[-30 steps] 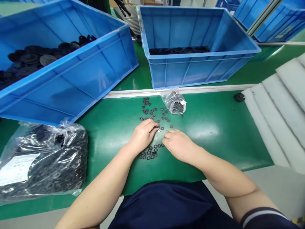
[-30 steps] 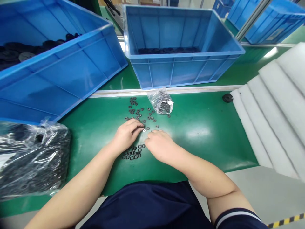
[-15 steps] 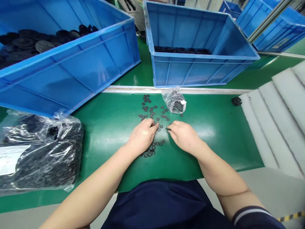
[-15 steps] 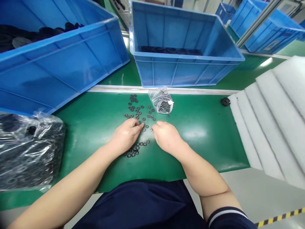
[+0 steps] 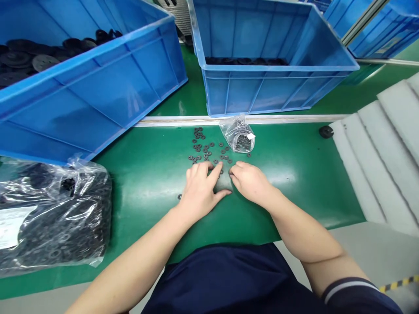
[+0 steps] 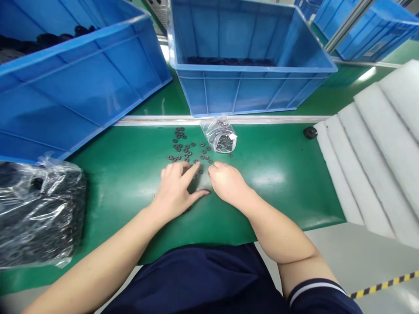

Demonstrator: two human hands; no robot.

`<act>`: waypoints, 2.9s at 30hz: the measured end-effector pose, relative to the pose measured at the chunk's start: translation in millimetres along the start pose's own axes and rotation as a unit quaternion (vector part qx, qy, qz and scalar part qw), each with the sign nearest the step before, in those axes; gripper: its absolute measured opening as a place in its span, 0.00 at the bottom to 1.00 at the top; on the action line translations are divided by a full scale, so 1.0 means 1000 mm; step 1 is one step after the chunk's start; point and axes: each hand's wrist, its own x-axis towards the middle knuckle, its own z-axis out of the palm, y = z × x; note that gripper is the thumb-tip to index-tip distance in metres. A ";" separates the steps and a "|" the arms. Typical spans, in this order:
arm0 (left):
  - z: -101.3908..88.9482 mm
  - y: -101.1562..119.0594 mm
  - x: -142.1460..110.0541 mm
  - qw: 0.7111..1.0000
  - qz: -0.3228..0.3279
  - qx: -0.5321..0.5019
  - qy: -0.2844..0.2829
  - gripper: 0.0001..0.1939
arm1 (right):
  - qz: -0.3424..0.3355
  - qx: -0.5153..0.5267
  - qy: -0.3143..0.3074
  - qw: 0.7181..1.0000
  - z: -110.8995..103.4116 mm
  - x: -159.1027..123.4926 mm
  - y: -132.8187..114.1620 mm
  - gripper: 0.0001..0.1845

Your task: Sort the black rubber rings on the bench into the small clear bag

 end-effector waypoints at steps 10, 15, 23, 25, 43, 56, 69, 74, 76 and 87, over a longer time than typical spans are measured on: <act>-0.001 -0.038 0.020 0.975 -0.149 0.063 0.155 0.27 | -0.033 0.005 -0.014 0.999 -0.002 -0.009 -0.001 0.08; -0.019 -0.045 0.003 0.992 -0.088 -0.024 0.091 0.19 | -0.038 0.017 -0.016 0.999 -0.001 -0.009 -0.002 0.06; -0.016 -0.020 -0.010 0.980 0.061 -0.105 -0.160 0.08 | -0.056 0.053 -0.024 0.997 -0.001 -0.008 -0.008 0.08; -0.013 -0.018 -0.006 0.978 0.058 -0.111 -0.167 0.05 | -0.063 0.064 -0.045 0.995 -0.004 -0.008 -0.008 0.07; -0.038 -0.051 -0.013 0.958 0.009 -0.214 -0.193 0.13 | -0.128 0.117 -0.087 0.981 -0.010 -0.016 -0.006 0.03; -0.034 -0.049 -0.013 0.966 0.030 -0.203 -0.158 0.06 | -0.129 0.078 -0.085 0.985 -0.007 -0.016 -0.015 0.04; -0.011 -0.054 -0.003 0.992 0.003 -0.126 -0.028 0.06 | -0.114 0.089 -0.055 0.988 -0.002 -0.017 -0.021 0.04; -0.004 -0.059 -0.001 0.992 -0.023 -0.124 0.008 0.05 | -0.109 0.108 -0.034 0.988 0.003 -0.013 -0.023 0.04; -0.004 -0.061 -0.001 0.990 -0.023 -0.138 0.009 0.06 | -0.107 0.114 -0.032 0.987 0.004 -0.011 -0.024 0.04; -0.009 -0.059 0.001 0.985 -0.031 -0.168 0.007 0.08 | -0.121 0.135 -0.035 0.983 0.000 -0.014 -0.020 0.09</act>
